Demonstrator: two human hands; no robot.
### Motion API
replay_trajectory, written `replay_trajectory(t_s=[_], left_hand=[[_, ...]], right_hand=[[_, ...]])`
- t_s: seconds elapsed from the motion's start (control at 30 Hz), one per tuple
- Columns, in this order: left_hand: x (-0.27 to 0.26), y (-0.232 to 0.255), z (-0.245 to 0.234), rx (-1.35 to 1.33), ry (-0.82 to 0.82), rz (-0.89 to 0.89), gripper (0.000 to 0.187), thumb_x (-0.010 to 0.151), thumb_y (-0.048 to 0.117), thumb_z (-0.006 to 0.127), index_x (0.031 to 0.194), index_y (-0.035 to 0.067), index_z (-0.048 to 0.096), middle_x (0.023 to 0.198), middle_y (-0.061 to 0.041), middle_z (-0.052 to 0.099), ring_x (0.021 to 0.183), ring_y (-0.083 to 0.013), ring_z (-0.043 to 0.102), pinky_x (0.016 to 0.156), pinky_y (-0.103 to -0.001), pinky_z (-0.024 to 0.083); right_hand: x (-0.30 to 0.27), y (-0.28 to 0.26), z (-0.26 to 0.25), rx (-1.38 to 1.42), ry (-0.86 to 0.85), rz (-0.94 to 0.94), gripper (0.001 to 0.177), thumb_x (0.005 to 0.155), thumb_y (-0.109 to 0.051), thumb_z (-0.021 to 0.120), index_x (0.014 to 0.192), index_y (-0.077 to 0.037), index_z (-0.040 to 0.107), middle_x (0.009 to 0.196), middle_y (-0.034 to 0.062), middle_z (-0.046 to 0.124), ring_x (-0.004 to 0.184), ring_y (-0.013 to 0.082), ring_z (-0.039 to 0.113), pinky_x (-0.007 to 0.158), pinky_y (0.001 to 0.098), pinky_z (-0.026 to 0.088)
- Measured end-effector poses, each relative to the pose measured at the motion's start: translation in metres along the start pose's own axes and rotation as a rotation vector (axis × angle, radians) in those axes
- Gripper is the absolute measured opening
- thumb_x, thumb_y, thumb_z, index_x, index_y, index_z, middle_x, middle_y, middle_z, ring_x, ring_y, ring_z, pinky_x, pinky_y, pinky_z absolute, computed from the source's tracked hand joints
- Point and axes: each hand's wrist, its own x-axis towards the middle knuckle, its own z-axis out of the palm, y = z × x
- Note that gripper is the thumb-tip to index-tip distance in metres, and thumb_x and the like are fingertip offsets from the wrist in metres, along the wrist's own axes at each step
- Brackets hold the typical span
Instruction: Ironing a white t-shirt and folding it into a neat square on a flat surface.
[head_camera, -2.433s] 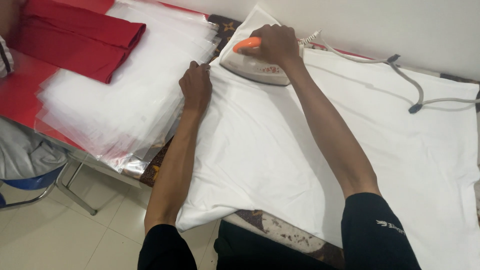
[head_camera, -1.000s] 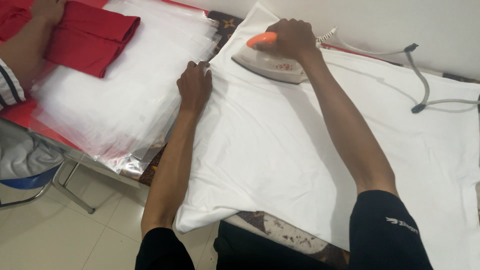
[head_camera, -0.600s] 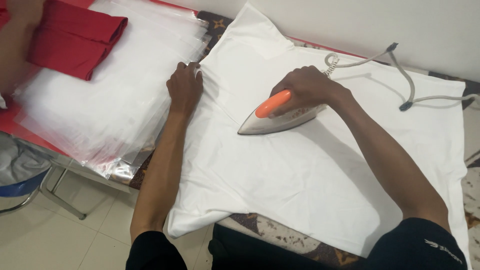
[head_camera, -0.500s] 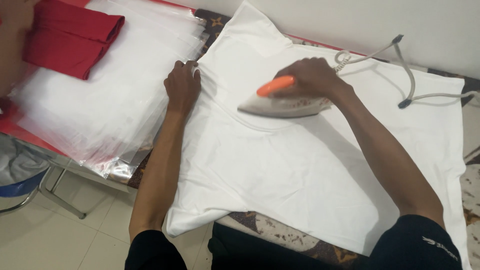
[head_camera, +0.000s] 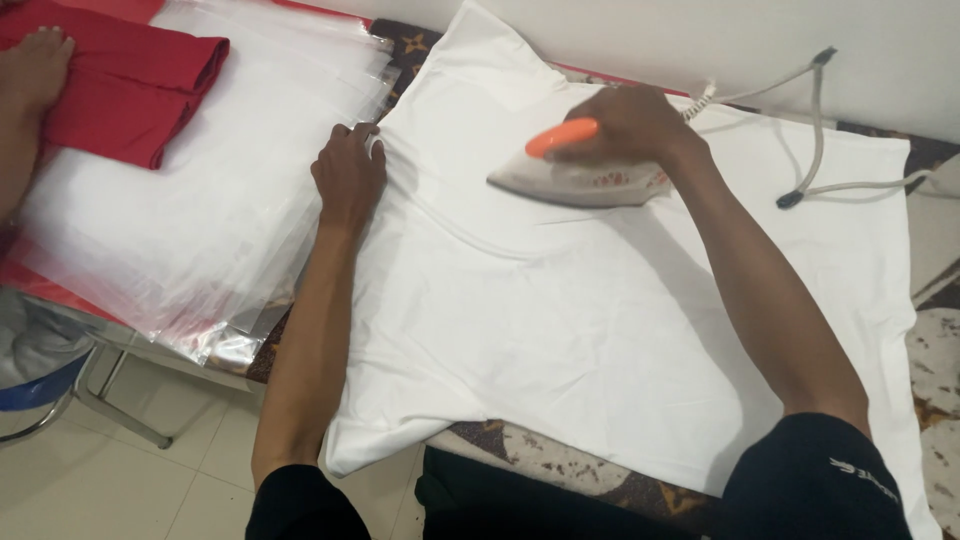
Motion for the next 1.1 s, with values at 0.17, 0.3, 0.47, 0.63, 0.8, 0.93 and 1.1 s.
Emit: replay_trajectory(t_s=[0.17, 0.3, 0.47, 0.63, 0.8, 0.93, 1.1], left_hand=[[0.002, -0.002, 0.002, 0.019, 0.005, 0.001, 0.027, 0.101, 0.022, 0.059, 0.125, 0.017, 0.07, 0.109, -0.013, 0.065, 0.086, -0.037, 0.068, 0.071, -0.051, 0.05], [0.001, -0.002, 0.003, 0.007, -0.019, 0.004, 0.028, 0.102, 0.023, 0.056, 0.126, 0.017, 0.07, 0.111, -0.014, 0.064, 0.089, -0.0393, 0.067, 0.075, -0.055, 0.05], [0.002, -0.005, 0.004, 0.015, -0.023, 0.003, 0.029, 0.101, 0.025, 0.057, 0.127, 0.018, 0.07, 0.109, -0.014, 0.063, 0.088, -0.0394, 0.067, 0.073, -0.054, 0.05], [0.001, -0.004, 0.004, 0.041, 0.004, 0.039, 0.026, 0.101, 0.024, 0.06, 0.125, 0.019, 0.071, 0.108, -0.014, 0.064, 0.088, -0.042, 0.068, 0.072, -0.058, 0.051], [0.003, -0.009, 0.009, 0.026, -0.009, 0.043, 0.027, 0.101, 0.024, 0.06, 0.124, 0.019, 0.071, 0.107, -0.015, 0.062, 0.084, -0.0425, 0.067, 0.071, -0.058, 0.05], [-0.005, 0.0, -0.008, 0.042, 0.021, 0.128, 0.024, 0.102, 0.014, 0.069, 0.125, 0.009, 0.073, 0.102, -0.018, 0.067, 0.092, -0.0373, 0.074, 0.075, -0.057, 0.059], [-0.004, -0.003, -0.004, 0.081, 0.008, 0.132, 0.026, 0.102, 0.014, 0.07, 0.127, 0.009, 0.073, 0.104, -0.018, 0.068, 0.093, -0.0357, 0.075, 0.075, -0.056, 0.06]], right_hand=[[-0.062, -0.011, 0.003, -0.055, -0.191, -0.086, 0.032, 0.074, -0.061, 0.069, 0.093, -0.037, 0.078, 0.081, -0.0093, 0.075, 0.081, 0.0189, 0.065, 0.075, 0.0346, 0.043], [-0.065, 0.013, 0.021, -0.057, -0.111, 0.062, 0.039, 0.082, -0.07, 0.06, 0.093, -0.034, 0.073, 0.079, -0.0065, 0.071, 0.079, 0.022, 0.063, 0.072, 0.0369, 0.041], [-0.015, 0.094, 0.039, -0.158, 0.163, 0.196, 0.062, 0.093, -0.086, 0.045, 0.109, -0.032, 0.071, 0.092, 0.0065, 0.075, 0.086, 0.0397, 0.071, 0.071, 0.0473, 0.048], [0.014, 0.184, 0.047, -0.114, 0.292, 0.379, 0.072, 0.098, -0.089, 0.046, 0.096, -0.022, 0.073, 0.078, 0.008, 0.068, 0.066, 0.0375, 0.064, 0.055, 0.043, 0.041], [-0.054, 0.133, 0.02, 0.011, 0.133, 0.263, 0.059, 0.092, -0.076, 0.052, 0.079, -0.02, 0.065, 0.072, 0.0032, 0.065, 0.069, 0.03, 0.061, 0.062, 0.0407, 0.039], [-0.112, 0.1, 0.019, 0.04, -0.031, 0.172, 0.059, 0.072, -0.078, 0.072, 0.118, -0.042, 0.077, 0.112, 0.0021, 0.08, 0.113, 0.0394, 0.071, 0.106, 0.0533, 0.051], [-0.162, 0.086, 0.031, 0.023, -0.194, 0.194, 0.059, 0.06, -0.076, 0.082, 0.111, -0.046, 0.08, 0.104, -0.0037, 0.084, 0.109, 0.0303, 0.075, 0.106, 0.0441, 0.054]])
